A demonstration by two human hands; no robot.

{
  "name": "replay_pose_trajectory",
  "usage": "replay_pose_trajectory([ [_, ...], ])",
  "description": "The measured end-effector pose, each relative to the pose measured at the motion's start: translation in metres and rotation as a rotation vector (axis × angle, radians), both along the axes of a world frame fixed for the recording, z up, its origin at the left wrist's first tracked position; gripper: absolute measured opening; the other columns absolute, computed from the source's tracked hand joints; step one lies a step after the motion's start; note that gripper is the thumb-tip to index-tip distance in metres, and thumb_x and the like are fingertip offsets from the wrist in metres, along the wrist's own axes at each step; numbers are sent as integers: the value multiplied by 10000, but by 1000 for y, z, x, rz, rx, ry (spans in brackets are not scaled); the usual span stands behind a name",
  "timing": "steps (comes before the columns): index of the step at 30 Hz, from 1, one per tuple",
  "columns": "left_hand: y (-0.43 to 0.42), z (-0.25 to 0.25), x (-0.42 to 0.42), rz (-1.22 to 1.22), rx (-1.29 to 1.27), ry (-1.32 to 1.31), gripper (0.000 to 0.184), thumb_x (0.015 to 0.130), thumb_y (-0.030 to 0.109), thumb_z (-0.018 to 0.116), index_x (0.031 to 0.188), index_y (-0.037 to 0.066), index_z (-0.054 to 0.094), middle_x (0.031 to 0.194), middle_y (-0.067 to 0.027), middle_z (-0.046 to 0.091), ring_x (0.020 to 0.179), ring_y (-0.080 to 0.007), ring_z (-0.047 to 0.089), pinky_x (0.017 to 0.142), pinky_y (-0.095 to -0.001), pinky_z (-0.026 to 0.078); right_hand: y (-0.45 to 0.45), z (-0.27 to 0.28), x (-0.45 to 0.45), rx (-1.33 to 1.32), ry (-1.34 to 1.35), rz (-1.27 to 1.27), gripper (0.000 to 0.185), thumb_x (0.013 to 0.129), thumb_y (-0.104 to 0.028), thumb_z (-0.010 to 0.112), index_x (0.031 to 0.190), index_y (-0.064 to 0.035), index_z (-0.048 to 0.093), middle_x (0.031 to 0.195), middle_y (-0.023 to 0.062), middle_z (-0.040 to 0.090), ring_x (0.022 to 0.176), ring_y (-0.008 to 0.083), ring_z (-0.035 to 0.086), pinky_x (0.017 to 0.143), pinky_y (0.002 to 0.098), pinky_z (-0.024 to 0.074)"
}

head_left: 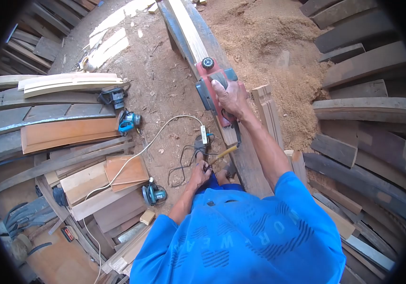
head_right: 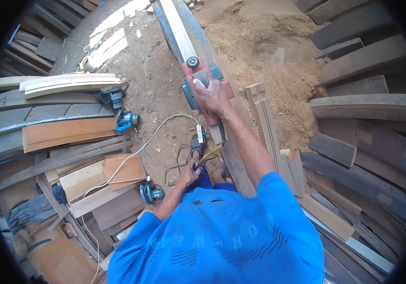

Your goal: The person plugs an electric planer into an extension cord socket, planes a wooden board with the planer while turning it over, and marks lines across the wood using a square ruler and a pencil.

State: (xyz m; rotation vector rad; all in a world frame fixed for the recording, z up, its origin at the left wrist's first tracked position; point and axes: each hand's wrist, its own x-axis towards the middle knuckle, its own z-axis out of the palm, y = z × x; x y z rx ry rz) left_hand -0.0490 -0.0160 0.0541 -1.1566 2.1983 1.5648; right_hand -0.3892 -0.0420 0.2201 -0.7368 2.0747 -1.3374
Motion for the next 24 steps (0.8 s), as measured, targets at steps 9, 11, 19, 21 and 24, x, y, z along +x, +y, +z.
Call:
replay_pose_trajectory([
  [9, -47, -80, 42, 94, -188, -177, 100, 870, 100, 662, 946, 36, 643, 794, -154, 670, 760, -287, 665, 726, -415, 533, -16, 0, -8, -31, 38, -8, 652, 961, -629, 571, 906, 10, 684, 676, 114, 652, 662, 214, 644, 637, 404, 512],
  [11, -117, -94, 70, 503, -204, -89, 115, 851, 65, 627, 957, 38, 663, 819, -159, 687, 813, -296, 688, 773, -412, 547, -15, 2, -11, -12, -10, 7, 674, 962, -635, 553, 938, 27, 682, 703, 150, 664, 718, 241, 656, 691, 436, 513],
  [19, -238, 242, 17, 620, -1311, 379, 204, 942, 99, 697, 1134, 80, 631, 675, -53, 629, 575, -141, 567, 585, -325, 501, -27, -13, -16, 1, -106, 0, 676, 964, -631, 570, 847, 27, 673, 674, 132, 650, 690, 203, 636, 667, 428, 509],
  [21, -224, 264, 26, 680, -1238, 495, 205, 949, 98, 698, 1143, 81, 633, 640, -40, 589, 556, -117, 525, 561, -311, 473, -29, -7, -16, 7, -92, 8, 683, 959, -643, 572, 863, 25, 676, 691, 138, 655, 695, 214, 633, 670, 428, 509],
  [24, -223, 229, 40, 548, -1062, 281, 160, 947, 108, 700, 1099, 80, 662, 630, -30, 567, 537, -130, 503, 556, -326, 459, -31, 15, -24, 37, -29, 18, 683, 961, -645, 570, 881, 24, 680, 712, 148, 664, 705, 227, 633, 675, 433, 511],
])
